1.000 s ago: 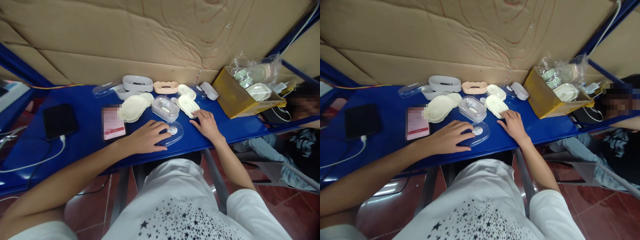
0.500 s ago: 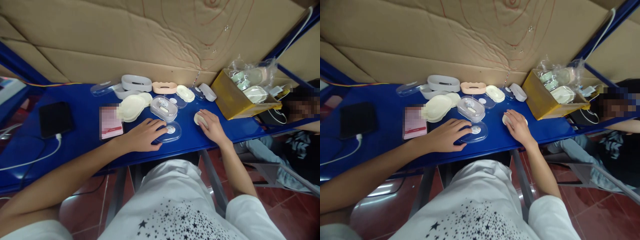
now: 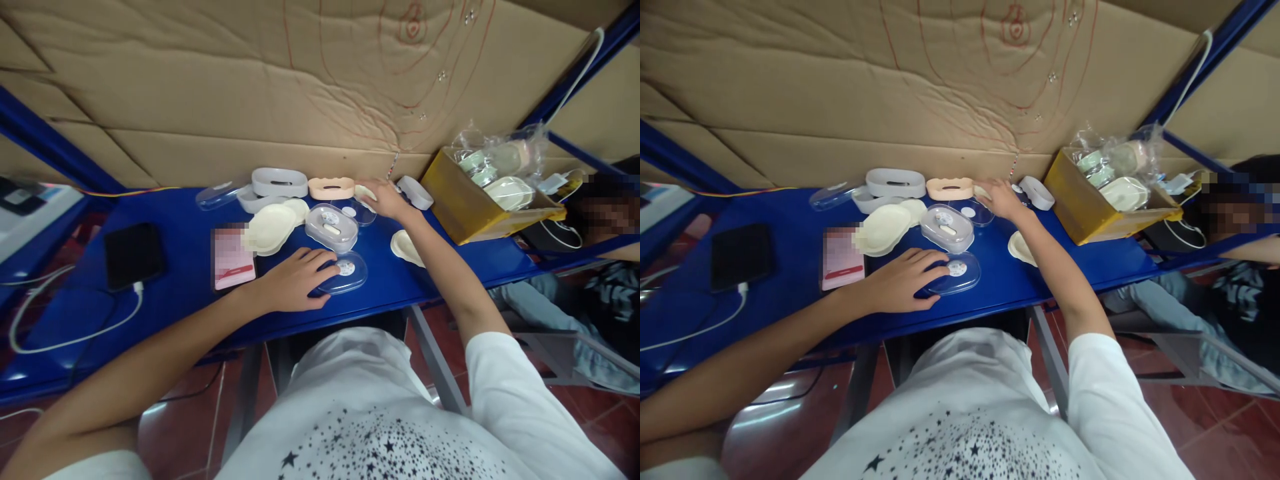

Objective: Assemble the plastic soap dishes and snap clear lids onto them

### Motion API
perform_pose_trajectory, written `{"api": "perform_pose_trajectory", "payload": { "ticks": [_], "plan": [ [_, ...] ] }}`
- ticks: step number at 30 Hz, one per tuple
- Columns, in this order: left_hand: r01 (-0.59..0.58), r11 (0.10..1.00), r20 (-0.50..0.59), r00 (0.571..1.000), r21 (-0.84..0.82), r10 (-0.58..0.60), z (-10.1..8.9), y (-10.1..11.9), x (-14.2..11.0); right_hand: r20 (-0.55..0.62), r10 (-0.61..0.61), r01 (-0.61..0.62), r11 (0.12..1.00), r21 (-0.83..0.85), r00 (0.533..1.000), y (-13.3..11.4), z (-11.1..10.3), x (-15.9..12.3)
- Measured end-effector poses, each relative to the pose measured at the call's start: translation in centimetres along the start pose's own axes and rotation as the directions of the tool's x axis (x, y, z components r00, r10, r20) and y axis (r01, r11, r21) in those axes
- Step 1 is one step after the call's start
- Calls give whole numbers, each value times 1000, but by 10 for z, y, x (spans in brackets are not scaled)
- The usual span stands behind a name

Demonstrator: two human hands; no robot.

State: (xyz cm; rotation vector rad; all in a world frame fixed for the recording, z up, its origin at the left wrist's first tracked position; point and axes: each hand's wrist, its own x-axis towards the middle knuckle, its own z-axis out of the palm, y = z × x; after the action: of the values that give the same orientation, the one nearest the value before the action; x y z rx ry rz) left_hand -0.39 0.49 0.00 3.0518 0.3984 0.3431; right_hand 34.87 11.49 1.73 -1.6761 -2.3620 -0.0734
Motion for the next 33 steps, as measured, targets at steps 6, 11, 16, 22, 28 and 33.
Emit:
{"api": "perform_pose_trajectory", "payload": {
  "ticks": [6, 11, 16, 22, 28, 33],
  "plan": [
    [-2, 1000, 1, 1000, 10, 2, 1, -1, -1, 11, -32, 31, 997, 74, 999, -26, 6, 18],
    [-14, 1000, -11, 1000, 12, 14, 1, -1, -1, -220, 264, -149, 889, 433, 939, 4, -5, -48],
    [-3, 1000, -23, 1000, -21, 2, 2, -2, 0, -161, 576, -240, 556, 796, 802, 37, -20, -155],
    [13, 996, -44, 999, -86, -16, 7, -5, 1, -92, 620, -293, 490, 821, 779, 59, -37, -224],
    [1, 997, -43, 999, -71, -4, 8, -6, 1, -49, 603, -283, 443, 851, 797, 43, -21, -225],
    [6, 998, -29, 1000, -59, -7, 6, -4, 1, -54, 664, -373, 483, 792, 745, 15, 0, -209]
  ]
}}
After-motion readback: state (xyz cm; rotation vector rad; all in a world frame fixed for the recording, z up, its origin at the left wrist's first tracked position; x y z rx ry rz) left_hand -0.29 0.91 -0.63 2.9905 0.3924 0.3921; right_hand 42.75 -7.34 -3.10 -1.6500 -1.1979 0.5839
